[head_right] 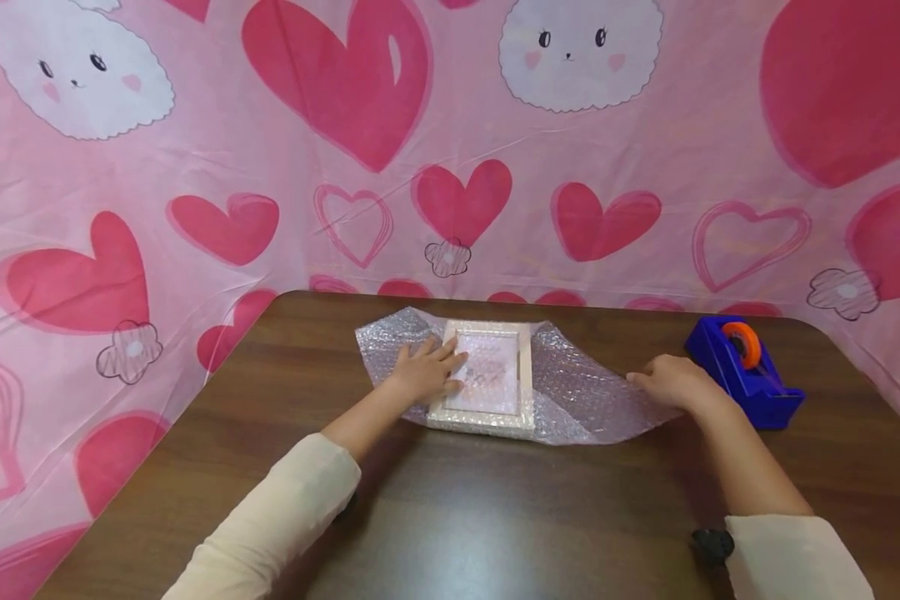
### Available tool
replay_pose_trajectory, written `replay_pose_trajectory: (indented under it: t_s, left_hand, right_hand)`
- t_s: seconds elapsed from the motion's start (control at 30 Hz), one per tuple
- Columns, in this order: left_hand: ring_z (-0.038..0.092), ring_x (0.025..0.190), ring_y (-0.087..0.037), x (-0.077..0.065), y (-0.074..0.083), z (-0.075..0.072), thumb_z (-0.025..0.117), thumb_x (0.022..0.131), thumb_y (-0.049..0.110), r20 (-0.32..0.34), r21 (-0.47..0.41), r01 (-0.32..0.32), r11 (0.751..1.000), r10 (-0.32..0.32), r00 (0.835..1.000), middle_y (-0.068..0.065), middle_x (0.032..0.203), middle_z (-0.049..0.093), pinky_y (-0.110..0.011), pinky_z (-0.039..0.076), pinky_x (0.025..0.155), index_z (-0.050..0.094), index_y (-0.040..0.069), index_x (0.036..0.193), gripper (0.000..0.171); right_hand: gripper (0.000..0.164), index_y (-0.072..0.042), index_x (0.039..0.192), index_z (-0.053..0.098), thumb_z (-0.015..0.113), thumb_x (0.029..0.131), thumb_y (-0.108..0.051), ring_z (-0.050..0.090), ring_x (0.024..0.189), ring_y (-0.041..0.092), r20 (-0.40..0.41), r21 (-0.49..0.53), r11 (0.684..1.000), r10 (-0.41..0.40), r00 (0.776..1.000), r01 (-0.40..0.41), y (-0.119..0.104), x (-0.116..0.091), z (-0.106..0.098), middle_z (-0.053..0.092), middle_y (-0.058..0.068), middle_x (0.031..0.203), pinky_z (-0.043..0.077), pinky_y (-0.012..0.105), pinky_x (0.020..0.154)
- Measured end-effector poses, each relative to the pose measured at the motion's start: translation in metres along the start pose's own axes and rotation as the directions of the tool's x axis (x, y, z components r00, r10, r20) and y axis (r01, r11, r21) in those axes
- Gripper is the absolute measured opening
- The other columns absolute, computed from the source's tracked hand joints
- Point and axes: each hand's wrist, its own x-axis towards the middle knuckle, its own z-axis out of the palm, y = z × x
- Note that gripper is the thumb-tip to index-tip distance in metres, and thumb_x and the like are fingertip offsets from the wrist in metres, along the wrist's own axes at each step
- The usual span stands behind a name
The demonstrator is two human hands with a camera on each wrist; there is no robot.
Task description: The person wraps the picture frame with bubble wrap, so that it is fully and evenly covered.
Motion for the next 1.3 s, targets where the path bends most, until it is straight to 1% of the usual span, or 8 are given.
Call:
replay_pose_trajectory:
  t_s: [0.1, 0.23, 0.27, 0.5, 0.67, 1.07, 1.17, 1.3]
  left_hand:
    - [0.01, 0.139, -0.026, 0.0, 0.001, 0.001, 0.034, 0.093, 0.056, -0.008, 0.016, 0.001, 1.0, -0.001, 1.0, 0.006, 0.153, 0.007, -0.055, 0.013, 0.107, 0.02, 0.034, 0.147, 0.06]
    - [0.011, 0.139, -0.026, 0.0, 0.001, 0.001, 0.034, 0.093, 0.057, -0.011, 0.033, 0.001, 0.999, -0.001, 1.0, 0.006, 0.153, 0.008, -0.055, 0.015, 0.107, 0.02, 0.034, 0.147, 0.06]
    - [0.01, 0.139, -0.026, 0.0, 0.001, 0.001, 0.033, 0.093, 0.057, -0.011, 0.035, 0.0, 0.999, 0.0, 1.0, 0.006, 0.153, 0.007, -0.055, 0.015, 0.107, 0.02, 0.034, 0.147, 0.06]
    - [0.011, 0.139, -0.026, -0.001, 0.002, 0.001, 0.033, 0.094, 0.057, -0.013, 0.033, 0.005, 0.999, -0.005, 1.0, 0.006, 0.154, 0.007, -0.054, 0.014, 0.107, 0.02, 0.034, 0.147, 0.06]
    - [0.011, 0.139, -0.025, -0.002, 0.002, 0.0, 0.033, 0.094, 0.056, -0.013, 0.034, 0.01, 0.999, -0.01, 1.0, 0.006, 0.154, 0.007, -0.054, 0.014, 0.107, 0.02, 0.034, 0.147, 0.06]
    - [0.009, 0.139, -0.026, -0.002, 0.001, 0.0, 0.032, 0.094, 0.056, 0.001, 0.023, 0.007, 1.0, -0.007, 1.0, 0.006, 0.154, 0.005, -0.055, 0.012, 0.107, 0.017, 0.034, 0.148, 0.06]
    - [0.009, 0.139, -0.026, -0.002, 0.002, 0.001, 0.031, 0.094, 0.057, 0.004, 0.028, 0.008, 1.0, -0.008, 1.0, 0.006, 0.154, 0.004, -0.055, 0.012, 0.107, 0.017, 0.034, 0.148, 0.06]
    - [0.009, 0.139, -0.026, -0.001, 0.002, 0.001, 0.031, 0.094, 0.057, 0.008, 0.029, 0.009, 1.0, -0.009, 1.0, 0.006, 0.154, 0.004, -0.055, 0.012, 0.107, 0.016, 0.034, 0.148, 0.06]
  right_hand:
    - [0.037, 0.005, 0.076, 0.066, 0.053, 0.092, -0.026, 0.054, 0.058, 0.026, 0.062, 0.148, 0.988, 0.037, 0.997, -0.046, 0.01, -0.005, 0.005, 0.057, 0.014, 0.063, 0.048, 0.039, 0.055]
    - [0.036, -0.006, 0.059, 0.053, 0.056, 0.09, -0.025, 0.035, 0.043, 0.01, 0.118, 0.319, 0.944, 0.049, 0.992, -0.085, 0.016, -0.01, 0.009, 0.039, -0.004, 0.05, 0.036, 0.026, 0.043]
    - [0.036, -0.007, 0.058, 0.053, 0.057, 0.09, -0.024, 0.035, 0.042, 0.01, 0.13, 0.336, 0.937, 0.052, 0.99, -0.094, 0.016, -0.011, 0.008, 0.039, -0.004, 0.049, 0.036, 0.026, 0.042]
    - [0.03, -0.003, 0.067, 0.062, 0.06, 0.088, -0.024, 0.045, 0.046, 0.011, 0.164, 0.383, 0.911, 0.095, 0.982, -0.152, 0.014, -0.021, 0.002, 0.055, 0.001, 0.057, 0.038, 0.024, 0.043]
    - [0.025, -0.002, 0.073, 0.064, 0.06, 0.088, -0.022, 0.049, 0.052, 0.013, 0.143, 0.415, 0.895, 0.111, 0.983, -0.162, 0.01, -0.025, -0.004, 0.056, 0.001, 0.059, 0.039, 0.024, 0.046]
    - [0.032, 0.005, 0.096, 0.067, 0.057, 0.091, -0.025, 0.058, 0.069, 0.016, 0.104, 0.393, 0.912, 0.083, 0.991, -0.117, -0.001, -0.027, -0.022, 0.061, 0.001, 0.07, 0.046, 0.033, 0.061]
    - [0.031, 0.002, 0.089, 0.067, 0.057, 0.091, -0.027, 0.058, 0.069, 0.016, 0.084, 0.379, 0.919, 0.083, 0.993, -0.109, -0.004, -0.027, -0.026, 0.063, 0.002, 0.073, 0.046, 0.032, 0.061]
    - [0.033, -0.001, 0.07, 0.057, 0.056, 0.091, -0.027, 0.059, 0.069, 0.017, 0.027, 0.397, 0.915, 0.067, 0.997, -0.073, -0.011, -0.028, -0.029, 0.066, 0.009, 0.087, 0.047, 0.03, 0.059]
